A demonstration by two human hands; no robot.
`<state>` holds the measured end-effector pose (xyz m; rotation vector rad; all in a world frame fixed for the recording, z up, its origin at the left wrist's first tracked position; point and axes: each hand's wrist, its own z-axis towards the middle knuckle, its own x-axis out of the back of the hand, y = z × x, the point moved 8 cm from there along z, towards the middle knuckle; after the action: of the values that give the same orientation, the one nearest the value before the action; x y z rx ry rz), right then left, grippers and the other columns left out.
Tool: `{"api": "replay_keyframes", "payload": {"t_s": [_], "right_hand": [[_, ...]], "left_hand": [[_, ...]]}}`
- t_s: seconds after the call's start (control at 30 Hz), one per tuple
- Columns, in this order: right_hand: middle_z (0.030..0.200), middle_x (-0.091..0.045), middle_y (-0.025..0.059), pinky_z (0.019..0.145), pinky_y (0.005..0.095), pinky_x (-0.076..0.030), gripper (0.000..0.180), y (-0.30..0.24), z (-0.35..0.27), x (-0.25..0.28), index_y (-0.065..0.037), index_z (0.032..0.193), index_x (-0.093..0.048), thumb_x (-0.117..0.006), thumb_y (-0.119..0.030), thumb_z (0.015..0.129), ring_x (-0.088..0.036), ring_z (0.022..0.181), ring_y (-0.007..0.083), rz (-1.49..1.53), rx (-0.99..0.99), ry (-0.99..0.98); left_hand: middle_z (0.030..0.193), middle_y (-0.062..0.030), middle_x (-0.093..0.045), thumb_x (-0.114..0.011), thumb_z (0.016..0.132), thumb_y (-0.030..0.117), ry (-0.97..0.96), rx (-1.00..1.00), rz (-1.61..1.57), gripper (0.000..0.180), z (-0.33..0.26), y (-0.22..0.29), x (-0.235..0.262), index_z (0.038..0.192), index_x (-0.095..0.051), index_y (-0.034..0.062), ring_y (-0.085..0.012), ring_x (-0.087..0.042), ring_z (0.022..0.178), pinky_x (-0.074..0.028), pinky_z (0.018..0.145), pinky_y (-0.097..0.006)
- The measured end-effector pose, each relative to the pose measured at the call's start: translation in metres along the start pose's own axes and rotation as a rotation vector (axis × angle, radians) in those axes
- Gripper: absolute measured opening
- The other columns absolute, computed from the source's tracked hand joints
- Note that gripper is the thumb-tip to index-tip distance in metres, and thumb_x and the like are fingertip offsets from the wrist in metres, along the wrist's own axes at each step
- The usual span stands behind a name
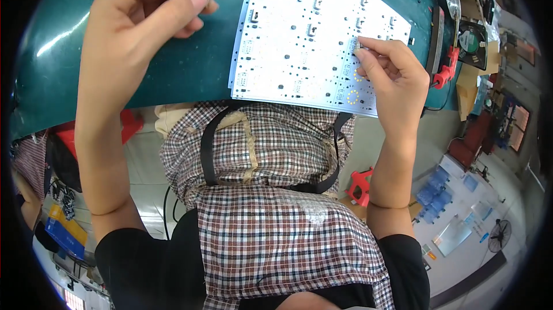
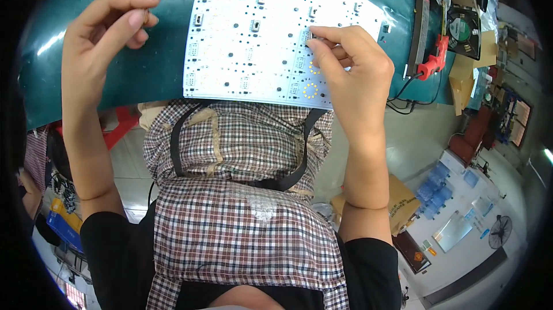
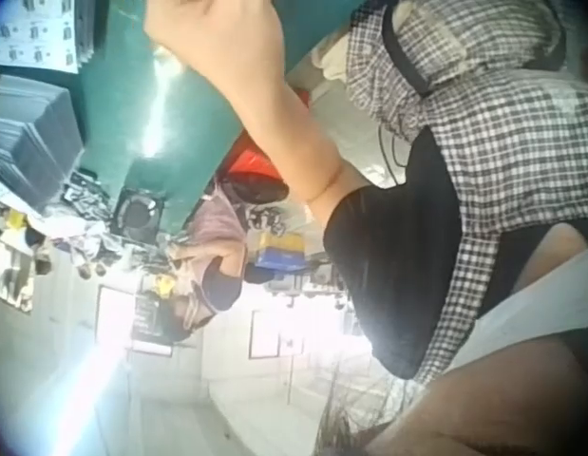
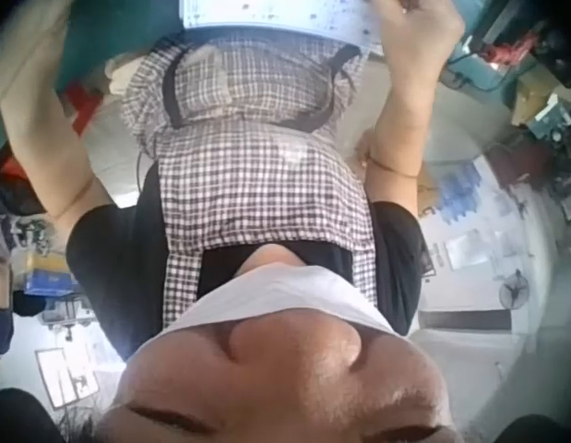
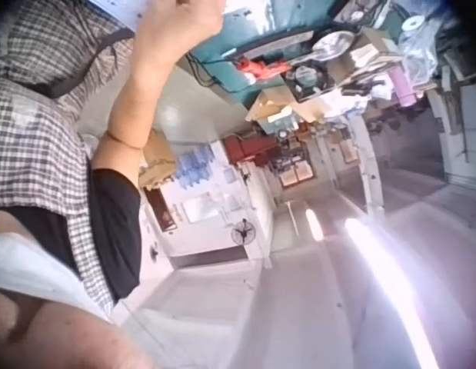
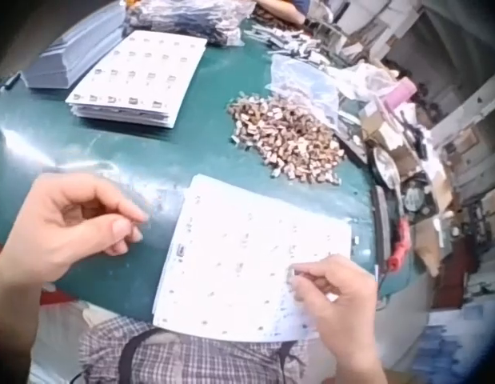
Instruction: Manually placing small electronic components onto LED circuit board panels at an assembly station.
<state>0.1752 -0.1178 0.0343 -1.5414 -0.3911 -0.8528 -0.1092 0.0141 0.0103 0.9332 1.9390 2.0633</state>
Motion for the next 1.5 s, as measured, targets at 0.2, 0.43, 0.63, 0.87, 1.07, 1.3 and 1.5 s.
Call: {"api": "replay_keyframes", "payload": {"t_s": [0.2, 0.43, 0.63, 0.87, 1.07, 1.3, 1.5], "right_hand": [[0.092, -0.069, 0.0047, 0.067, 0.0219, -0.056, 0.020, -0.001, -0.002, -0.001, 0.003, 0.109, -0.076, -0.074, 0.006, 0.089, -0.068, 0.074, 0.0087, -0.039, -0.031, -0.051], [0.089, -0.070, 0.0065, 0.066, 0.0228, -0.056, 0.018, -0.022, -0.001, -0.002, 0.003, 0.107, -0.076, -0.073, 0.005, 0.090, -0.069, 0.072, 0.0104, -0.228, 0.131, -0.060], [0.085, -0.069, 0.0081, 0.062, 0.0263, -0.054, 0.015, -0.031, -0.001, -0.005, 0.002, 0.101, -0.074, -0.075, 0.004, 0.087, -0.068, 0.068, 0.0146, -0.325, 0.195, -0.040], [0.086, -0.071, 0.0079, 0.063, 0.0253, -0.055, 0.013, -0.029, 0.007, -0.006, 0.002, 0.102, -0.074, -0.074, 0.004, 0.088, -0.071, 0.069, 0.0128, -0.367, 0.170, -0.120], [0.085, -0.069, 0.0092, 0.060, 0.0350, -0.054, 0.013, -0.041, 0.004, -0.010, -0.002, 0.096, -0.073, -0.077, -0.002, 0.084, -0.068, 0.068, 0.0268, -0.508, 0.405, -0.104], [0.086, -0.070, 0.0092, 0.060, 0.0303, -0.052, 0.018, -0.047, 0.000, -0.014, 0.000, 0.100, -0.074, -0.076, 0.005, 0.083, -0.065, 0.066, 0.0194, -0.591, 0.492, -0.117], [0.083, -0.067, 0.0074, 0.058, 0.0353, -0.053, 0.014, -0.045, -0.002, -0.013, -0.004, 0.095, -0.073, -0.078, -0.002, 0.082, -0.066, 0.065, 0.0263, -0.573, 0.549, -0.059]], "left_hand": [[0.097, -0.0057, -0.074, -0.065, 0.100, 0.009, -0.068, -0.061, -0.216, 0.018, -0.025, 0.014, -0.022, 0.113, -0.074, 0.0004, -0.0066, -0.064, 0.080, -0.052, 0.074, -0.021], [0.102, -0.0086, -0.072, -0.063, 0.097, -0.003, -0.133, -0.038, -0.228, 0.018, -0.041, 0.017, -0.033, 0.112, -0.073, -0.0018, -0.0106, -0.069, 0.088, -0.054, 0.072, -0.020], [0.100, -0.0079, -0.071, -0.064, 0.096, -0.003, -0.158, -0.062, -0.172, 0.018, -0.045, 0.020, -0.037, 0.113, -0.072, -0.0032, -0.0106, -0.069, 0.086, -0.055, 0.073, -0.020], [0.100, -0.0093, -0.072, -0.066, 0.098, 0.001, -0.097, 0.081, -0.363, 0.019, -0.048, 0.009, -0.039, 0.116, -0.070, -0.0030, -0.0100, -0.070, 0.081, -0.057, 0.072, -0.021], [0.097, -0.0100, -0.073, -0.066, 0.100, 0.005, -0.056, 0.131, -0.435, 0.019, -0.048, 0.001, -0.036, 0.116, -0.070, -0.0030, -0.0097, -0.070, 0.079, -0.058, 0.071, -0.021], [0.098, -0.0102, -0.073, -0.066, 0.100, 0.005, -0.068, 0.105, -0.461, 0.018, -0.050, 0.004, -0.039, 0.115, -0.070, -0.0029, -0.0103, -0.071, 0.080, -0.059, 0.071, -0.021], [0.097, -0.0107, -0.073, -0.066, 0.099, 0.002, -0.099, 0.094, -0.565, 0.017, -0.053, 0.005, -0.059, 0.114, -0.070, -0.0035, -0.0122, -0.073, 0.081, -0.061, 0.071, -0.022]]}}
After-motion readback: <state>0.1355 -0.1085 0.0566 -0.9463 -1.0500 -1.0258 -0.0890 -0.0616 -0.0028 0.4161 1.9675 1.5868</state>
